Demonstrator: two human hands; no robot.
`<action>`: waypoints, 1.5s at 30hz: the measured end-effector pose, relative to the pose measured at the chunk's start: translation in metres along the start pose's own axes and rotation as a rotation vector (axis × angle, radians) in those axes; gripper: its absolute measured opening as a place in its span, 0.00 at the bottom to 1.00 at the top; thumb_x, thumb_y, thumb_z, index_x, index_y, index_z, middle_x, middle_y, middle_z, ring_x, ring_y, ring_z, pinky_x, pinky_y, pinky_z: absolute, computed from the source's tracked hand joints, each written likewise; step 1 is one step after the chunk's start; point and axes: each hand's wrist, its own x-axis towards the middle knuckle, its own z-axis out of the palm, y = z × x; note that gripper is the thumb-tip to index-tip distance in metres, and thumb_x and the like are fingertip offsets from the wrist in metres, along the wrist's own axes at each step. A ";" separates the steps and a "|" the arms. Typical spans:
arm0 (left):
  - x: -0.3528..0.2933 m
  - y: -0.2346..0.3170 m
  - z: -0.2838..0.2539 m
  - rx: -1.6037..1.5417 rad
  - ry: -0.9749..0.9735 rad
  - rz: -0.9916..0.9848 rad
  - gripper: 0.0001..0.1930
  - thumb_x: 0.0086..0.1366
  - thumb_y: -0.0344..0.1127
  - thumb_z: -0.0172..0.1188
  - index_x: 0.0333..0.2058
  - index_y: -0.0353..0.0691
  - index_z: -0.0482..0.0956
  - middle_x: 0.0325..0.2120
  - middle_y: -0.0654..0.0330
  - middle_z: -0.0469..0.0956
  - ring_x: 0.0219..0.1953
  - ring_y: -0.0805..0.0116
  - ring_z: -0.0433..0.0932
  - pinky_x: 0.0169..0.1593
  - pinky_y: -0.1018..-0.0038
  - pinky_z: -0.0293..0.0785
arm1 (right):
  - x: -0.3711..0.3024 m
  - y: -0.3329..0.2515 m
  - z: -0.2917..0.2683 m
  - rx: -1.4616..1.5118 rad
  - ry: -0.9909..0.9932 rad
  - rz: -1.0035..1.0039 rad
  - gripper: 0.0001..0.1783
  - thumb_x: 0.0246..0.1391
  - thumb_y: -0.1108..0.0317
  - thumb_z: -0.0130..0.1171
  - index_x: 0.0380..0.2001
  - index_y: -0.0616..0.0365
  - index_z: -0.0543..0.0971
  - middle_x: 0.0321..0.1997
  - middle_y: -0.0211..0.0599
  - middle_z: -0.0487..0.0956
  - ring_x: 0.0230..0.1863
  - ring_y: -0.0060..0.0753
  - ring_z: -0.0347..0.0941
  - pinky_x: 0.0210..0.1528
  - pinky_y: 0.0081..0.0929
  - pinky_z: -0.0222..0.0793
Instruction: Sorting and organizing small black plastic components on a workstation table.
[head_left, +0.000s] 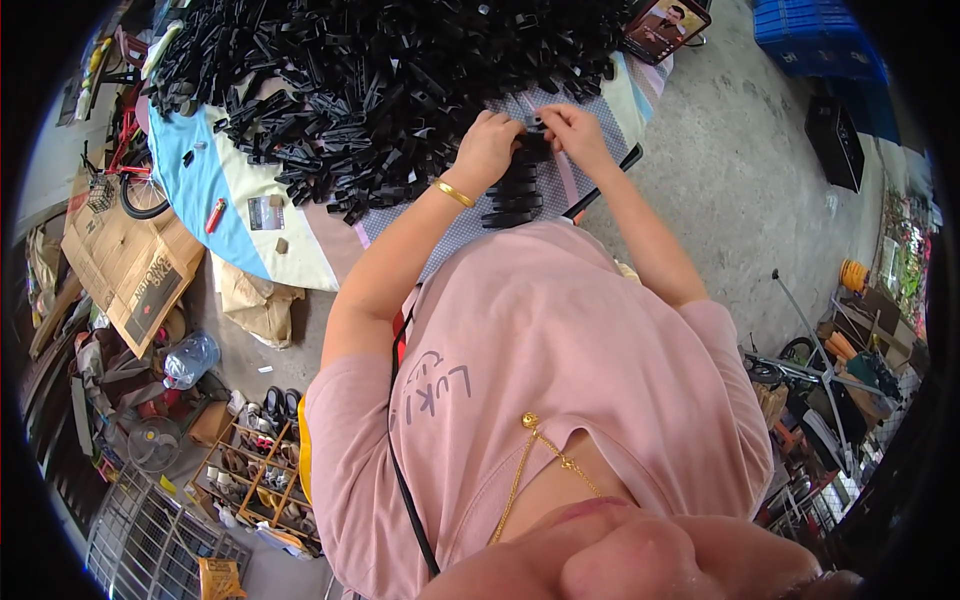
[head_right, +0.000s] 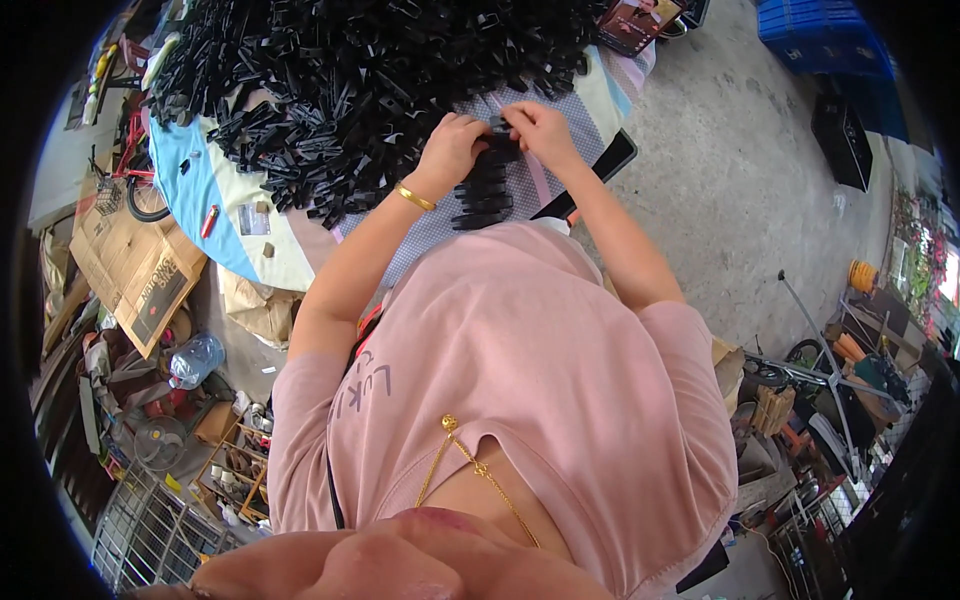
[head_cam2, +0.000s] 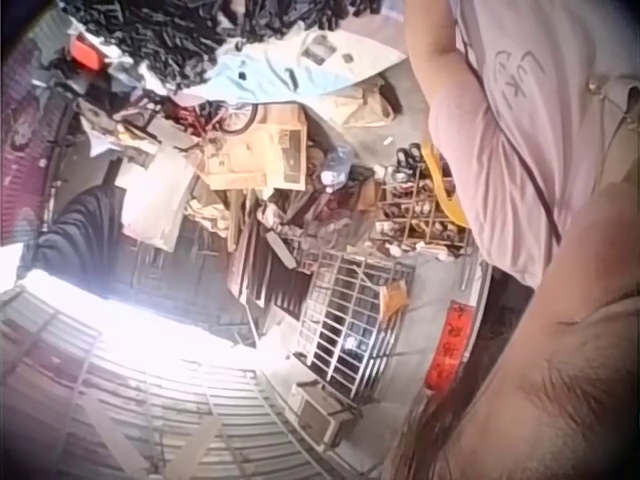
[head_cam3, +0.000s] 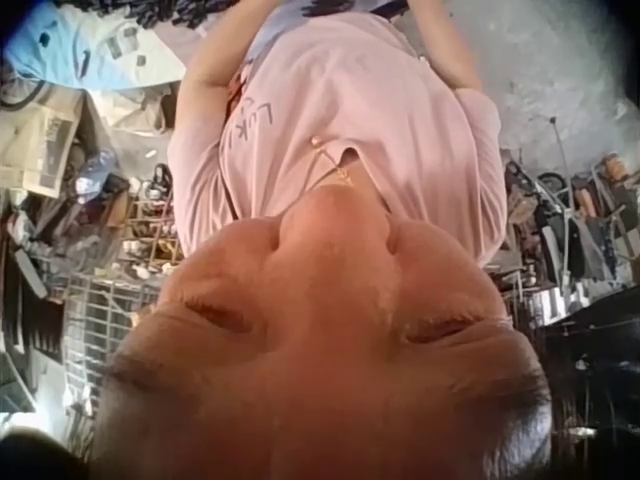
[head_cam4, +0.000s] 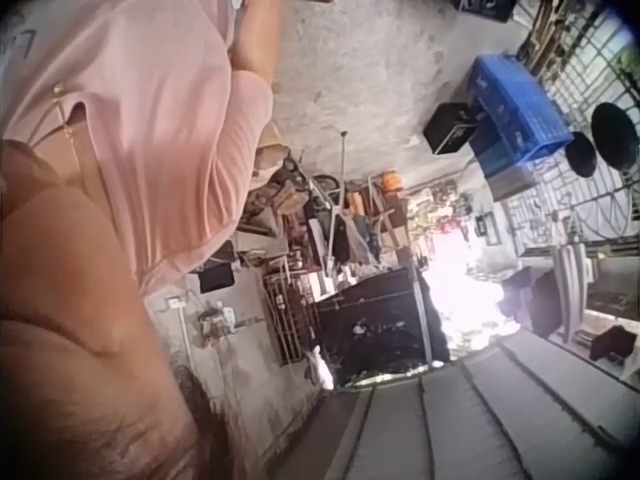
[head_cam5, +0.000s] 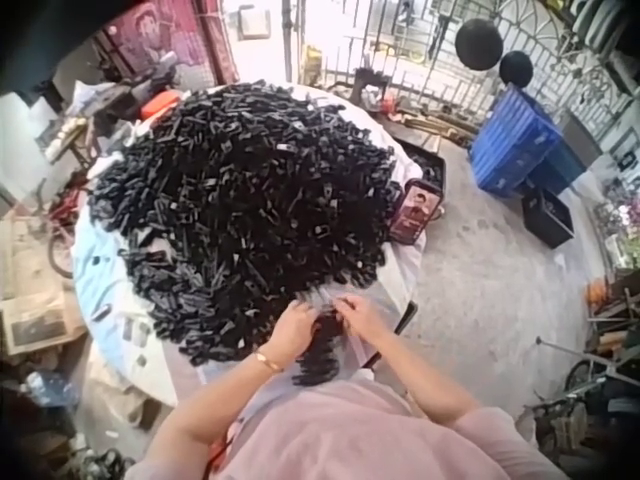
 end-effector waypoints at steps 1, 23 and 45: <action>-0.002 0.001 0.002 -0.007 0.043 -0.010 0.09 0.49 0.26 0.63 0.32 0.37 0.79 0.31 0.56 0.77 0.37 0.54 0.73 0.44 0.66 0.72 | -0.002 0.003 0.000 0.001 -0.002 0.000 0.13 0.54 0.64 0.59 0.38 0.61 0.80 0.22 0.29 0.76 0.18 0.14 0.67 0.20 0.15 0.62; -0.003 0.001 0.009 0.009 0.073 -0.065 0.06 0.50 0.26 0.62 0.29 0.37 0.81 0.29 0.55 0.74 0.37 0.55 0.73 0.44 0.65 0.72 | -0.017 -0.012 -0.004 -0.778 -0.116 -0.634 0.17 0.42 0.71 0.64 0.39 0.56 0.79 0.33 0.35 0.77 0.35 0.39 0.75 0.36 0.31 0.71; 0.004 -0.005 0.004 -0.089 0.008 -0.116 0.08 0.49 0.33 0.66 0.27 0.35 0.81 0.26 0.53 0.74 0.35 0.53 0.75 0.40 0.63 0.72 | -0.008 -0.005 0.004 -0.796 0.032 -0.871 0.18 0.40 0.76 0.62 0.40 0.60 0.78 0.38 0.37 0.77 0.41 0.41 0.71 0.44 0.33 0.69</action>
